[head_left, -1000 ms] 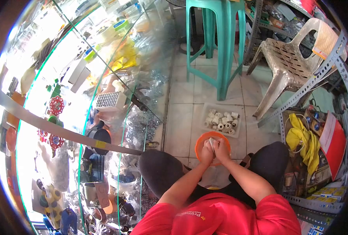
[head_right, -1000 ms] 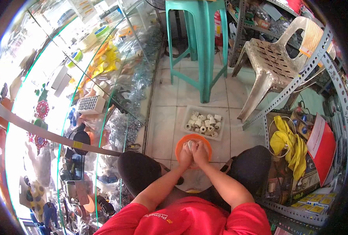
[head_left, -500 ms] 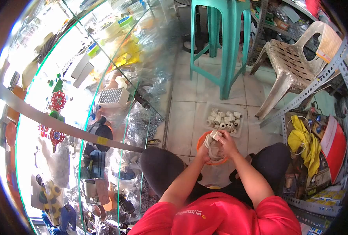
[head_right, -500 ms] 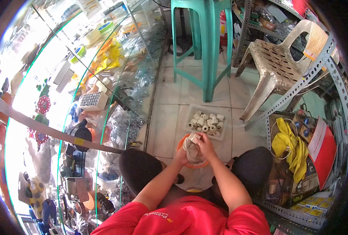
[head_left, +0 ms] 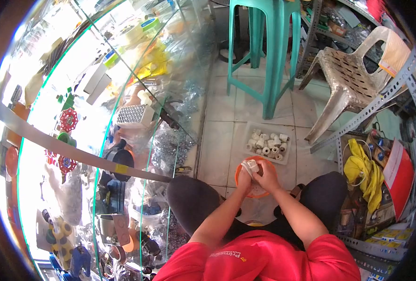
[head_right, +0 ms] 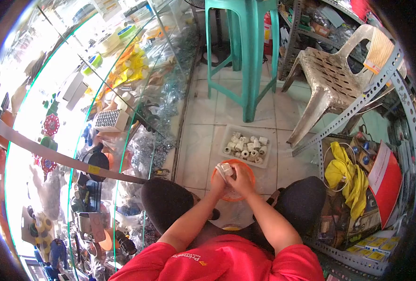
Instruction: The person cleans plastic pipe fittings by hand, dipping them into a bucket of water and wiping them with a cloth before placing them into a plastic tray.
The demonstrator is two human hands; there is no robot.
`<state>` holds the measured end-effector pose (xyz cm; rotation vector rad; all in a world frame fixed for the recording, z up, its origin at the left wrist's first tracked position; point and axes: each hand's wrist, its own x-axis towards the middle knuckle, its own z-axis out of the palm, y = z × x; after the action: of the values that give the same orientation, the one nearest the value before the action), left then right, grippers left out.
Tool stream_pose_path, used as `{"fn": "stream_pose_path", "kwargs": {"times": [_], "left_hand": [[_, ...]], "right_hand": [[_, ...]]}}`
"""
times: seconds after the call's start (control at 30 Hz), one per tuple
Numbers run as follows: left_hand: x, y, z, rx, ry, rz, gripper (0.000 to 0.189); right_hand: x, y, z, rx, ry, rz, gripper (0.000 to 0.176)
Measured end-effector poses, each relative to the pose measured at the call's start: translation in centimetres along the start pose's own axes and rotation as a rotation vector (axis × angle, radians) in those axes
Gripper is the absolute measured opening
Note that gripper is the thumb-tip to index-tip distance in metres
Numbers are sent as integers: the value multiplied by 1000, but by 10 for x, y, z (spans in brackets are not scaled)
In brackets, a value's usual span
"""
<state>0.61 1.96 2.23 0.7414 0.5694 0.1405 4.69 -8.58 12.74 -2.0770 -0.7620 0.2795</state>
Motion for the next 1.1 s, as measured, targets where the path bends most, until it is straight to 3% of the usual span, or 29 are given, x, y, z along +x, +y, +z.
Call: {"fn": "stream_pose_path", "kwargs": {"times": [0.1,0.2,0.3,0.33,0.37,0.47,0.53,0.57,0.63,0.7,0.77,0.83,0.9,0.97,1.0,1.1], "left_hand": [[-5,8,-6,658,64,146,34],[-25,26,10,952,153,130,32],[-17,4,-7,797,139,299,30],[-10,-7,-20,838,154,271,30],[1,-20,-35,878,168,243,32],[1,-27,-51,1545,99,455,39],[-1,-23,-49,1790,61,452,42],[-2,-22,-45,1717,74,330,42],[0,-23,-43,1659,87,209,41],[5,-29,-48,1695,84,211,38],[25,-68,-83,1304,25,533,34],[21,-73,-87,1363,-1,640,31],[3,-29,-49,1886,-9,550,28],[-4,-15,-39,1954,-22,552,29],[-7,-11,-35,1988,-27,552,29],[-11,-3,-21,1607,133,372,27]], "right_hand": [[0,32,24,274,-15,92,37],[7,71,45,402,-31,417,46],[16,116,64,350,-39,585,39],[16,127,70,328,-38,630,36],[13,140,79,571,-17,706,38],[3,115,66,50,-115,622,43],[-2,132,83,23,-51,732,42],[-6,144,94,9,-20,788,42],[-21,193,128,14,-60,665,40],[-24,203,136,-55,-31,598,39],[-14,179,119,-207,58,581,37],[-2,161,95,203,-14,612,37],[10,158,89,354,-96,502,38],[14,172,85,236,-200,265,42],[20,162,73,137,-394,340,45],[56,99,8,-76,-986,627,48]]}}
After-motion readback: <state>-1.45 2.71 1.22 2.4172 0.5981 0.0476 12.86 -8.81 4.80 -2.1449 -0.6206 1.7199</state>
